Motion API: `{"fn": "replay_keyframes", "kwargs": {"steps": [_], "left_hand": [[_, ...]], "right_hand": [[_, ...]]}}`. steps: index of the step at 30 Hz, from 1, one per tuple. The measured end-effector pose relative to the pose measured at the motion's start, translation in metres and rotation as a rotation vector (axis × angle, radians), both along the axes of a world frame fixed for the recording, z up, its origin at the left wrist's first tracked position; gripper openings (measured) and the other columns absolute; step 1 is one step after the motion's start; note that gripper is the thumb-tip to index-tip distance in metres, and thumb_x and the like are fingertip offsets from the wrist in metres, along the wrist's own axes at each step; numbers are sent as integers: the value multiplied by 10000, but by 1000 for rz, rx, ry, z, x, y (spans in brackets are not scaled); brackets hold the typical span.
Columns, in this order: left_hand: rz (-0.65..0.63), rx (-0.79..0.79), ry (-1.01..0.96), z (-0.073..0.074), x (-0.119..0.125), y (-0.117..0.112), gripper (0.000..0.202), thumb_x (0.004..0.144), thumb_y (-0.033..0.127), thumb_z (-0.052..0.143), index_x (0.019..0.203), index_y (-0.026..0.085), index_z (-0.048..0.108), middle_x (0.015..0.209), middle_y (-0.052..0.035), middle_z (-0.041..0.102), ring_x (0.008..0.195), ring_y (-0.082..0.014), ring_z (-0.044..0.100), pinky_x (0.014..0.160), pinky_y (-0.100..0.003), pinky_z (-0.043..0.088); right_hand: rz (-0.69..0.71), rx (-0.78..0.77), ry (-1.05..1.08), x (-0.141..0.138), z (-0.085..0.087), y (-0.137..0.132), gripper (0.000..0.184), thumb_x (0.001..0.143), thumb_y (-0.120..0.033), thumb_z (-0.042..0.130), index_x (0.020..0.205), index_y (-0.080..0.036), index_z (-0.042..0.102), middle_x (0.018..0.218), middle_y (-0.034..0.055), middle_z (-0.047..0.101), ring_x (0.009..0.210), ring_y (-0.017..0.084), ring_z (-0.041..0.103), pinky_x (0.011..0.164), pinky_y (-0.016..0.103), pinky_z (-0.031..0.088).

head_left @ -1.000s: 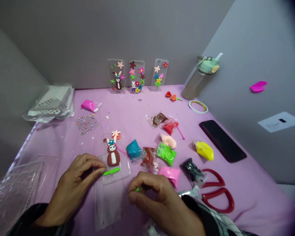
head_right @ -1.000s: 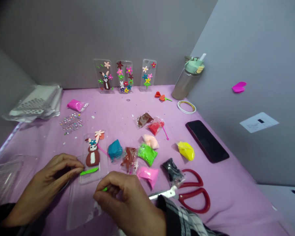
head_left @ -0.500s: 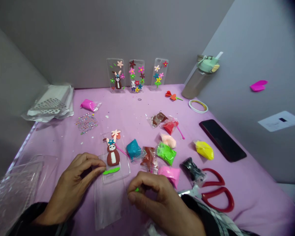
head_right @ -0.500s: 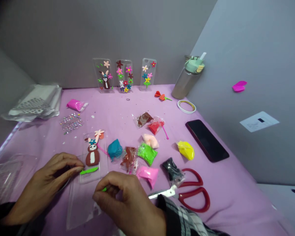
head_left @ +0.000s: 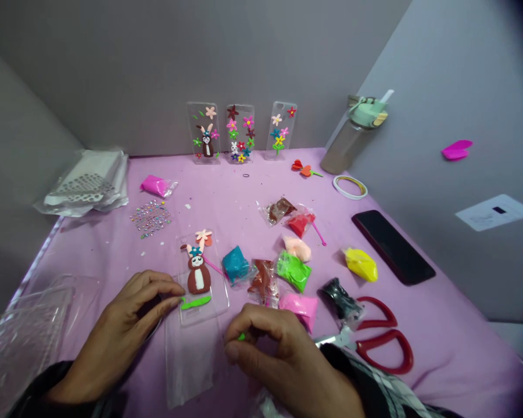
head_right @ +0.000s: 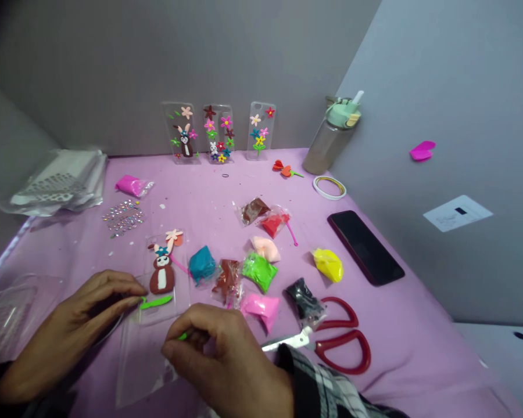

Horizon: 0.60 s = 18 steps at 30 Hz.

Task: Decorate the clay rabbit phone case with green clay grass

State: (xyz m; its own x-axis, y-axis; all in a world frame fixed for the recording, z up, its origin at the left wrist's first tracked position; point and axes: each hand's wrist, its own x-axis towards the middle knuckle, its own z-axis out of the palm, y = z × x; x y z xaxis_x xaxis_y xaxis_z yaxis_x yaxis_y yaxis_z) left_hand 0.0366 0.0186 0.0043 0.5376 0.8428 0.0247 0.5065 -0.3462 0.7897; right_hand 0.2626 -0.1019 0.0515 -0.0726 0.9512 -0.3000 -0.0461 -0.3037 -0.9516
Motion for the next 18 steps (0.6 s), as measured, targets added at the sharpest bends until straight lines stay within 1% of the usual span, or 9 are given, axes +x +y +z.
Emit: {"fn": "replay_keyframes", "kwargs": {"steps": [6,10,12,14,16,18], "left_hand": [[-17,52,18,-3,1,-2,168,933,442,628,947,298,714,996,-12,673,1006,-222,622,883,-317,479],[-2,66,15,-7,2,-3,150,933,427,635,944,298,711,982,-1,674,993,-210,624,886,-302,464],[15,52,7,-6,3,-2,158,920,432,644,943,294,717,978,-1,681,986,-210,631,883,-295,467],[75,29,-7,-2,3,-3,194,912,453,634,943,281,719,987,-8,692,982,-218,637,882,-295,477],[201,6,-6,6,3,-5,237,908,477,614,952,268,717,1006,-16,704,984,-229,639,891,-304,488],[339,-35,-10,12,3,-13,254,910,489,609,930,256,709,978,-18,706,931,-224,637,843,-297,504]], "right_hand": [[-8,8,-10,0,0,1,104,843,-252,663,769,-180,672,684,-16,580,643,117,487,563,225,366],[-9,9,-11,0,-1,1,98,846,-238,668,771,-177,678,689,-18,578,649,115,486,568,222,368],[-12,21,-9,2,-3,1,102,857,-240,677,779,-175,689,687,-22,578,647,112,488,576,221,378],[-13,75,-23,3,-6,0,100,871,-232,692,792,-174,709,700,-20,599,658,112,507,598,222,400],[-17,168,-55,3,-9,0,96,889,-228,712,814,-173,736,741,-7,642,688,116,551,635,226,431],[-35,293,-110,2,-13,0,119,911,-260,726,840,-172,761,773,10,678,719,122,598,658,225,459]]}}
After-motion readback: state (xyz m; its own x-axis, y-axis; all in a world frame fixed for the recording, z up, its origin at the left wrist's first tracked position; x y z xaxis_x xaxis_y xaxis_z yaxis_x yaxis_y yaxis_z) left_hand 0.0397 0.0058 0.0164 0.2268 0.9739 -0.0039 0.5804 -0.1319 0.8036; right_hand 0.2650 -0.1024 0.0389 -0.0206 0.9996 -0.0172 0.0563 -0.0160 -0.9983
